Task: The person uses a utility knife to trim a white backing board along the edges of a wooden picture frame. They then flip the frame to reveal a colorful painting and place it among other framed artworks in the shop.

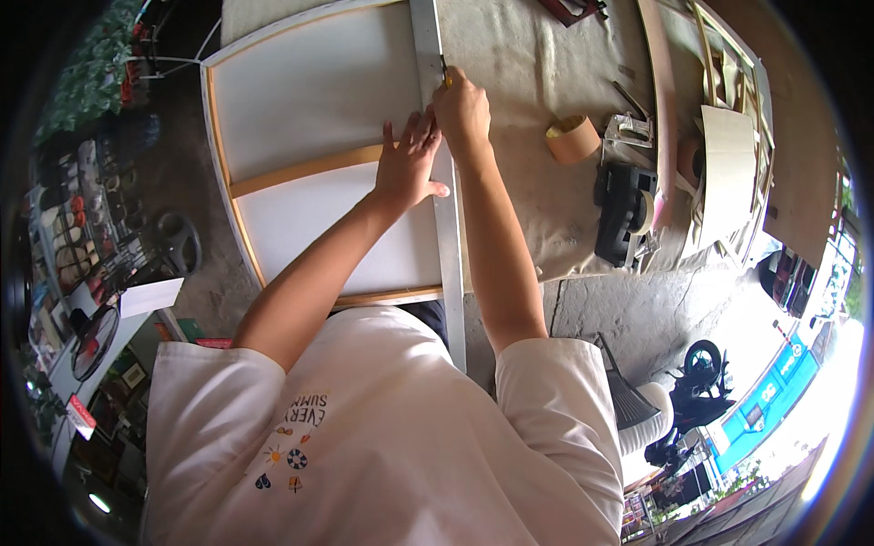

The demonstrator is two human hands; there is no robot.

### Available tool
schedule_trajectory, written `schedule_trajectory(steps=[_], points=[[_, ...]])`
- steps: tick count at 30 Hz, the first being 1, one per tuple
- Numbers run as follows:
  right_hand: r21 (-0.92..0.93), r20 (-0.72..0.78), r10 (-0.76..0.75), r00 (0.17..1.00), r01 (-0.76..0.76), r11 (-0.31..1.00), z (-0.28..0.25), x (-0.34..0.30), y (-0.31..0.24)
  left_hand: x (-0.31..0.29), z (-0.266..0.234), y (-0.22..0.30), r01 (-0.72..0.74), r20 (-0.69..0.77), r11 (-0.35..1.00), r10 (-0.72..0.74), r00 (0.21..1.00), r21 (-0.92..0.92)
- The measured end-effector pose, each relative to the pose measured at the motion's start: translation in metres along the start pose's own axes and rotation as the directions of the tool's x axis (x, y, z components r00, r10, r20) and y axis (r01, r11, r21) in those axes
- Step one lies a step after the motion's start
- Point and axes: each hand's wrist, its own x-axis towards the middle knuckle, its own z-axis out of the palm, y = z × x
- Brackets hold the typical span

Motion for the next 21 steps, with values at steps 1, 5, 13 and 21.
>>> schedule_trajectory(steps=[1,5,13,21], points=[[0.010,0.044,0.035,0.998,-0.036,0.999,-0.004,-0.013,-0.001,0.000,-0.001,-0.002,-0.010,0.039,1.000,0.010,0.999,-0.007],[-0.004,0.058,0.048,0.997,-0.048,0.999,-0.011,-0.055,0.013,-0.001,0.004,-0.003,-0.024,-0.004,1.000,0.024,1.000,0.005],[-0.024,0.041,0.048,0.998,-0.047,0.999,-0.017,-0.128,0.036,0.002,0.006,-0.003,-0.008,-0.010,1.000,0.008,1.000,-0.027],[-0.039,0.031,0.052,0.998,-0.051,0.998,-0.018,-0.208,0.075,0.004,0.006,-0.002,-0.013,0.058,1.000,0.012,0.998,0.012]])
